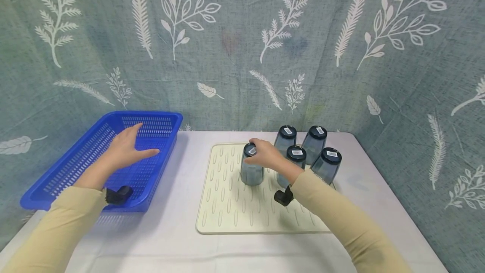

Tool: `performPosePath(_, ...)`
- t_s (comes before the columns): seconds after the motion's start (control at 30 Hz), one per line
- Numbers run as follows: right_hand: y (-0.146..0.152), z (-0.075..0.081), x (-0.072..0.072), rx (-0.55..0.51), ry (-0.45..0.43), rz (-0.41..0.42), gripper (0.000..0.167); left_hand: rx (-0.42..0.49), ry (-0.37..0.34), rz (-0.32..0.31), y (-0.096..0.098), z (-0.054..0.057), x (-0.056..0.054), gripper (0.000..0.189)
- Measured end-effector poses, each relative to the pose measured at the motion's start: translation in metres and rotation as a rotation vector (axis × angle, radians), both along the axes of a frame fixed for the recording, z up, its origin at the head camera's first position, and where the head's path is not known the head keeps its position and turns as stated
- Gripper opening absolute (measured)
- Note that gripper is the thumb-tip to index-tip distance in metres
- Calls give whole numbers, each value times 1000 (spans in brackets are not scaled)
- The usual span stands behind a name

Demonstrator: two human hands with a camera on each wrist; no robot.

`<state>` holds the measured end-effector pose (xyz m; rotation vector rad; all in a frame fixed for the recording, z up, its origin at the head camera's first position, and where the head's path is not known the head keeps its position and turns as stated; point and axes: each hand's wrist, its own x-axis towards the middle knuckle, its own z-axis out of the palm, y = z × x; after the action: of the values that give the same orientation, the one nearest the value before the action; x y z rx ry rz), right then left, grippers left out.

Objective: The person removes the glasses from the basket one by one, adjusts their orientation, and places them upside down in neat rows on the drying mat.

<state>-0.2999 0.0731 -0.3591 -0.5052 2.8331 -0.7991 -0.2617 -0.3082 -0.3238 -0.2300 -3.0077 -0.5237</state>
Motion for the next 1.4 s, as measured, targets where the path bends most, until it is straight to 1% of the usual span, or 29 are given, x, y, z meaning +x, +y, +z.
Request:
performPosePath(0.2, 0, 2, -1, 9, -8, 2, 70, 1, -1, -7, 0, 1, 1, 106)
performPosePath(0.33, 3, 6, -2, 6, -16, 22, 73, -8, -5, -9, -1, -1, 1, 105)
performPosePath(0.5, 12, 15, -2, -10, -7, 64, 79, -19, -15, -12, -2, -3, -1, 106)
performPosePath(0.6, 20, 25, 2, 15, 24, 94, 78, -24, -10, -10, -1, -5, 0, 105)
performPosePath(0.77, 41, 42, 12, 104, 143, 125, 75, -23, 9, -10, -1, -7, 1, 103)
performPosePath(0.93, 70, 52, 19, 173, 249, 115, 75, -16, 12, 1, -1, -6, 6, 104)
performPosePath(1.1, 103, 56, 21, 229, 332, 79, 79, -52, 9, 36, -5, -4, 12, 106)
performPosePath(1.2, 123, 56, 23, 244, 349, 42, 80, -67, -5, 57, -8, -2, 17, 106)
performPosePath(1.4, 157, 56, 27, 288, 340, -22, 82, -56, -37, 60, -12, -1, 25, 109)
